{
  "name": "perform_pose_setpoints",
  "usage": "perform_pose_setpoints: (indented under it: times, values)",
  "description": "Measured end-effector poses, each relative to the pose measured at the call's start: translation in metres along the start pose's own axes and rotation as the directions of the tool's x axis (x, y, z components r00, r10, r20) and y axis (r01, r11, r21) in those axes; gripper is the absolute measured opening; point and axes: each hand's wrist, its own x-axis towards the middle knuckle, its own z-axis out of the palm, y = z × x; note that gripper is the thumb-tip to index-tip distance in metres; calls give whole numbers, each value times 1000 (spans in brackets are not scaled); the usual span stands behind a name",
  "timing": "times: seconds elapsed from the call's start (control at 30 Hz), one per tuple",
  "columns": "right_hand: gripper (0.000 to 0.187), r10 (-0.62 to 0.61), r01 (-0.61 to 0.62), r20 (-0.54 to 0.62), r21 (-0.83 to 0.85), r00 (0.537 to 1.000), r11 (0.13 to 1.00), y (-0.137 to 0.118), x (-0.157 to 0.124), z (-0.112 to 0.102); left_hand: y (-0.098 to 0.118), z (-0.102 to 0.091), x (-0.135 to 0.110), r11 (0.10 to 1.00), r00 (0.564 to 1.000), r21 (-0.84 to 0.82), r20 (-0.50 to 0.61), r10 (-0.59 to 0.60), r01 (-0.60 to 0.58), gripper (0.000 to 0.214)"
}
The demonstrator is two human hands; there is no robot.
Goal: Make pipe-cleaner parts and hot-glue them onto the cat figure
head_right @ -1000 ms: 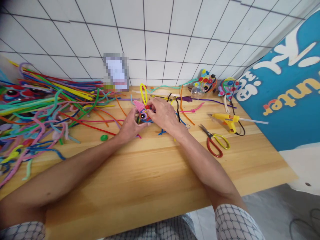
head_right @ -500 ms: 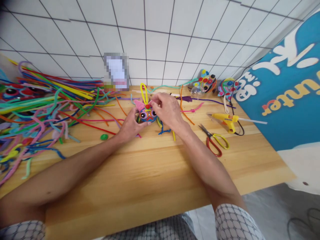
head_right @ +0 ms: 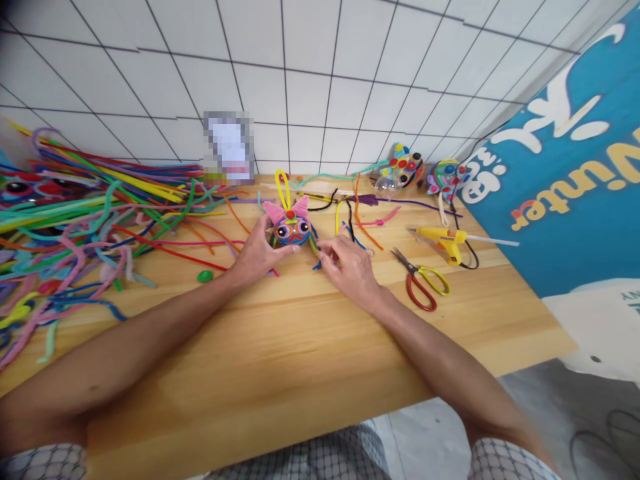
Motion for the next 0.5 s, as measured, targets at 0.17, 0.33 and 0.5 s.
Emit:
perform_pose_setpoints:
  times: [0.17,0.33,0.5]
  values:
    - [14,-15,11,67,60,998,998,8,-20,12,2,-2,1,1000,1000,11,17,-6,6,68]
    - [15,-12,3,106,84,994,996,7,-21,21,5,-1,0,999,1000,-47,11,-13,14,73]
    - [14,33,-39,68,93,997,995,8,-20,15,1,-1,0,1000,1000,-14,7,7,-7,71]
